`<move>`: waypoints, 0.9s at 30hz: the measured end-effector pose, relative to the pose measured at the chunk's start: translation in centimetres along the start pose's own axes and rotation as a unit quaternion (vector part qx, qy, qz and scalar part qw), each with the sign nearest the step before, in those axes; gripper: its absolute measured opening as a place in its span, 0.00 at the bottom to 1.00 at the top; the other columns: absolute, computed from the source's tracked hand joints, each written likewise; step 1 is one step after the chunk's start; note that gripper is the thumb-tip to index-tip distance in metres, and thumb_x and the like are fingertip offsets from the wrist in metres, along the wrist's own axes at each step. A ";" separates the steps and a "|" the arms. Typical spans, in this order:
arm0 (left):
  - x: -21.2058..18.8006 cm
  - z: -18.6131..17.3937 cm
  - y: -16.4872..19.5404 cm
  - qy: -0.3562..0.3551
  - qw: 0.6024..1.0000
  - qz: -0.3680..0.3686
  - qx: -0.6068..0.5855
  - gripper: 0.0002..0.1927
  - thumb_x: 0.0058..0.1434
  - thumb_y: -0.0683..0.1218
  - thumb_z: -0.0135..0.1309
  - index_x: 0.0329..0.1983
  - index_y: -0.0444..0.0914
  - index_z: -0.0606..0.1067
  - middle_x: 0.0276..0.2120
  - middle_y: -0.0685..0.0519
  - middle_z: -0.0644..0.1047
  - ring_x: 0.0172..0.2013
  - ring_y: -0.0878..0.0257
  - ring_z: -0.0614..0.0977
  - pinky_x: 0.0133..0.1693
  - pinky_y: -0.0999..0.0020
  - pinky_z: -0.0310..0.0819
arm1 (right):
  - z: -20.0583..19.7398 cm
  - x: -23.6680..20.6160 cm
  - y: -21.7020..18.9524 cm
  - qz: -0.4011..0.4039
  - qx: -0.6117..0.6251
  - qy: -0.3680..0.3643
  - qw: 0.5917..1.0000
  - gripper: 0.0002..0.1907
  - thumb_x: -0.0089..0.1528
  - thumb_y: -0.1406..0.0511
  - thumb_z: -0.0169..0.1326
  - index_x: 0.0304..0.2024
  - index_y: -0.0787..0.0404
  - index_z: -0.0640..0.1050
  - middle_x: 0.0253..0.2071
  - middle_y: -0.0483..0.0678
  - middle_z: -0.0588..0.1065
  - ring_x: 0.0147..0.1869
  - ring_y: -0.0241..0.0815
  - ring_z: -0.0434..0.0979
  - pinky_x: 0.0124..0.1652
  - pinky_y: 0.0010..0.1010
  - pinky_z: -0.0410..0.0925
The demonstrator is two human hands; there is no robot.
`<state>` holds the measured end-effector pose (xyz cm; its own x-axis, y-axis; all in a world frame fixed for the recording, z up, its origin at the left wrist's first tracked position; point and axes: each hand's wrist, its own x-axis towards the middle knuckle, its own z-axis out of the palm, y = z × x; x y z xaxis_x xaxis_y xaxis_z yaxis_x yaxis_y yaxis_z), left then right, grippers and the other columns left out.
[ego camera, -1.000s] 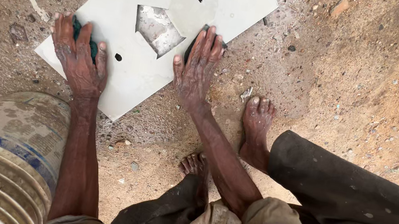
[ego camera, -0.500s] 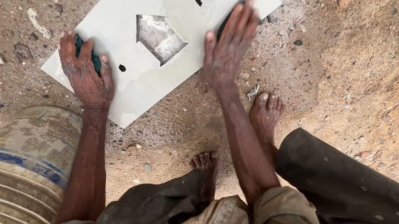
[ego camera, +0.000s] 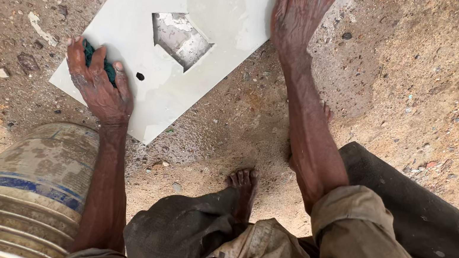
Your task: The person scrubs a white metal panel with a green scouring pad and a dark abrasive block, repeatedly dipping the pad into a bucket of water. The person flips the panel to clean both sides and continues scrubbing the surface and edges.
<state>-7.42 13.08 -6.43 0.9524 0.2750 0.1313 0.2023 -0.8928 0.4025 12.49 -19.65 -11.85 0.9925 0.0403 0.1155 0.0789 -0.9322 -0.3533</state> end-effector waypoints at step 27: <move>0.6 0.3 0.1 0.036 0.999 0.005 -0.003 0.14 0.86 0.49 0.46 0.67 0.37 0.72 0.74 0.38 0.63 0.77 0.41 0.61 0.76 0.37 0.62 | -0.6 -2.3 0.8 -0.052 -0.058 0.018 0.997 0.45 0.74 0.36 0.16 0.82 0.53 0.32 0.83 0.48 0.24 0.87 0.49 0.22 0.80 0.58 0.26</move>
<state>-6.73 13.03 -6.56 0.9356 0.2910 0.2001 0.1913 -0.8938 0.4055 10.25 -20.71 -11.80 0.9754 0.1267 0.1805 0.1667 -0.9594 -0.2275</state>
